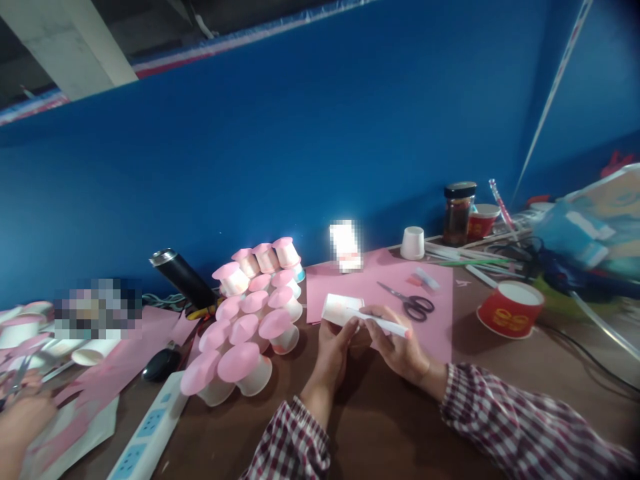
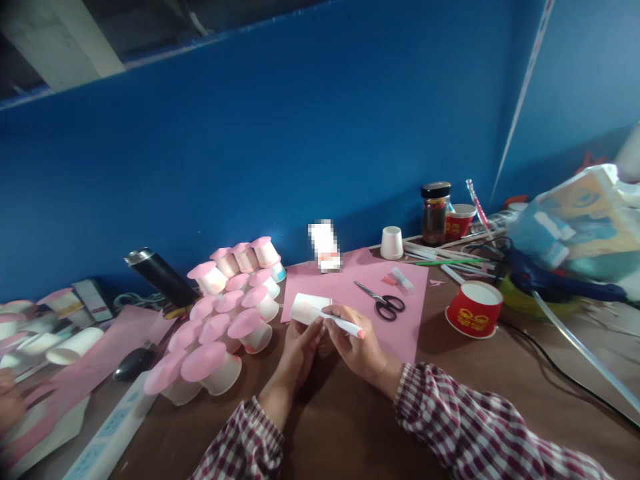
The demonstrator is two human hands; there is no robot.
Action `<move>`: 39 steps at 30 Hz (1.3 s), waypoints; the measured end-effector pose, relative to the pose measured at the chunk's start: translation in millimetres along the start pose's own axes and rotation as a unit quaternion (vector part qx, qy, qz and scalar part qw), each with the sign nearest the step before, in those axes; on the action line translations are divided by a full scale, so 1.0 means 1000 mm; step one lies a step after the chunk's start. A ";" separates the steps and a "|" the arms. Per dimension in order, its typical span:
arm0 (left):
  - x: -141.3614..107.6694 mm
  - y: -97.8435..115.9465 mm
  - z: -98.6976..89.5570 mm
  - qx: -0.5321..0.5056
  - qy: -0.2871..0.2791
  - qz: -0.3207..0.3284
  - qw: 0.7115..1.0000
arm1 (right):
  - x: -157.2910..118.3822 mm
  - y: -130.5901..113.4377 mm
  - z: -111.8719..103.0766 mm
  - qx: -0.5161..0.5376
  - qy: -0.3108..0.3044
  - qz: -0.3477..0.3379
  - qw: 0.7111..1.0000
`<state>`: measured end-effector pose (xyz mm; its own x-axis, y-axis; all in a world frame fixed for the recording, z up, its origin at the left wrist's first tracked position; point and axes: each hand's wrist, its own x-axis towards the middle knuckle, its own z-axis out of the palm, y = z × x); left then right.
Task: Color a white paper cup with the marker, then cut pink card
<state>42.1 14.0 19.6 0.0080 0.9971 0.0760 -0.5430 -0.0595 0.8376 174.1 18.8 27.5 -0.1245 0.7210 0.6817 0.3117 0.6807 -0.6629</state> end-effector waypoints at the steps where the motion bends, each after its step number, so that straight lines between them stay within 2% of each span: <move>1: 0.000 -0.001 0.000 0.004 -0.002 0.000 1.000 | 0.000 0.001 0.000 -0.005 -0.001 -0.005 1.000; 24: 0.000 -0.004 -0.002 0.034 0.014 -0.018 0.999 | -0.002 0.000 0.001 0.007 -0.019 0.031 0.999; 30: 0.000 -0.002 0.000 0.038 0.016 -0.015 0.999 | -0.002 0.002 0.002 0.006 0.005 0.020 1.000; 39: -0.001 -0.002 0.000 0.045 0.020 -0.016 0.999 | 0.000 0.000 0.001 -0.011 0.002 0.003 1.000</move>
<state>43.5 13.5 18.2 -0.0100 0.9995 0.0296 -0.4644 -0.0309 0.8851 173.5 18.5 27.2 -0.1186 0.7241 0.6794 0.3322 0.6737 -0.6601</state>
